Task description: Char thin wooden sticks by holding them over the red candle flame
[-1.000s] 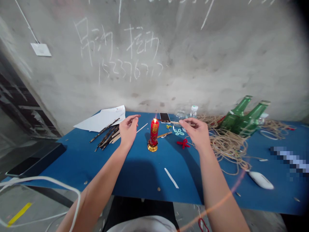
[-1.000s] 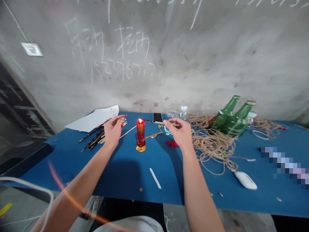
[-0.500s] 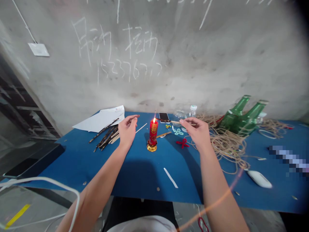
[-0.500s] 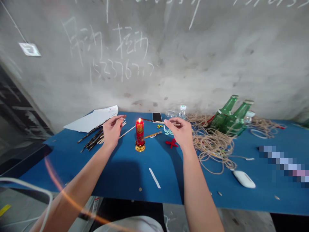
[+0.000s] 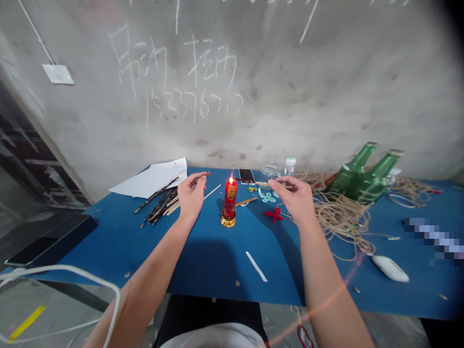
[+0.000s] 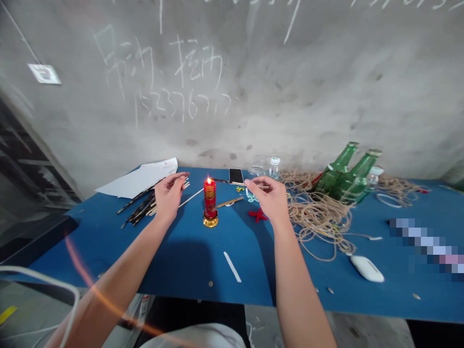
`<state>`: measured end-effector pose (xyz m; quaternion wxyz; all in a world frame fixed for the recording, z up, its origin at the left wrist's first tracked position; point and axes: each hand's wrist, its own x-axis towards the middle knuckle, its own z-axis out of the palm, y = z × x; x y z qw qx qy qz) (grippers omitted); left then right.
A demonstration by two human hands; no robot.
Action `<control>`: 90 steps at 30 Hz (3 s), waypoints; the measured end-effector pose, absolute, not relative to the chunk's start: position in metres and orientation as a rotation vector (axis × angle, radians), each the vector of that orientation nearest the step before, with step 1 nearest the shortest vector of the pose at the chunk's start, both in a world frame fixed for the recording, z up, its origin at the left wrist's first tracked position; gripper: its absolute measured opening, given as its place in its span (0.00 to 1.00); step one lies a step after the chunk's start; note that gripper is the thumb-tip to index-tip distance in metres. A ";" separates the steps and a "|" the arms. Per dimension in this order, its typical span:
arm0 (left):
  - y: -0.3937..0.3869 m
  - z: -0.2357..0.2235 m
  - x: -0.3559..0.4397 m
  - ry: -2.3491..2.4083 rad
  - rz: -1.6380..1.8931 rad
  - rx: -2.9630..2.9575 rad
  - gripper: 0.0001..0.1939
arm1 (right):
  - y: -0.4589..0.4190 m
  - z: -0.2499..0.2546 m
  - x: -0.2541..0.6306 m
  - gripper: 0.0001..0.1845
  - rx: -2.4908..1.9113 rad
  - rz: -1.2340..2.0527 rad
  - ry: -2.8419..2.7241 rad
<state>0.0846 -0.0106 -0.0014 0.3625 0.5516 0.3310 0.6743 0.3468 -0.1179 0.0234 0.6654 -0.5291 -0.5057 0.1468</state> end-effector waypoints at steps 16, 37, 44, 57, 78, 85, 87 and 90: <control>-0.015 0.001 0.085 0.859 1.736 1.430 0.11 | -0.114 0.018 0.346 0.20 -1.213 0.298 -1.255; -0.011 -0.002 0.084 0.840 1.758 1.409 0.13 | -0.104 0.009 0.325 0.20 -1.194 0.348 -1.403; -0.009 0.000 0.082 0.838 1.837 1.373 0.12 | -0.105 0.010 0.322 0.19 -1.192 0.305 -1.396; -0.007 0.001 0.082 0.832 1.907 1.262 0.11 | -0.108 0.010 0.304 0.17 -1.178 0.263 -1.351; -0.007 0.006 0.081 0.823 1.978 1.090 0.13 | -0.107 0.007 0.304 0.23 -1.194 0.254 -1.171; -0.006 0.005 0.081 0.825 1.973 1.085 0.13 | -0.111 0.014 0.319 0.24 -1.275 0.157 -1.105; -0.007 0.005 0.081 0.823 1.968 1.088 0.13 | -0.112 0.015 0.324 0.24 -1.307 0.148 -1.091; -0.008 0.006 0.081 0.811 1.963 1.078 0.12 | -0.111 0.015 0.332 0.24 -1.347 0.097 -1.068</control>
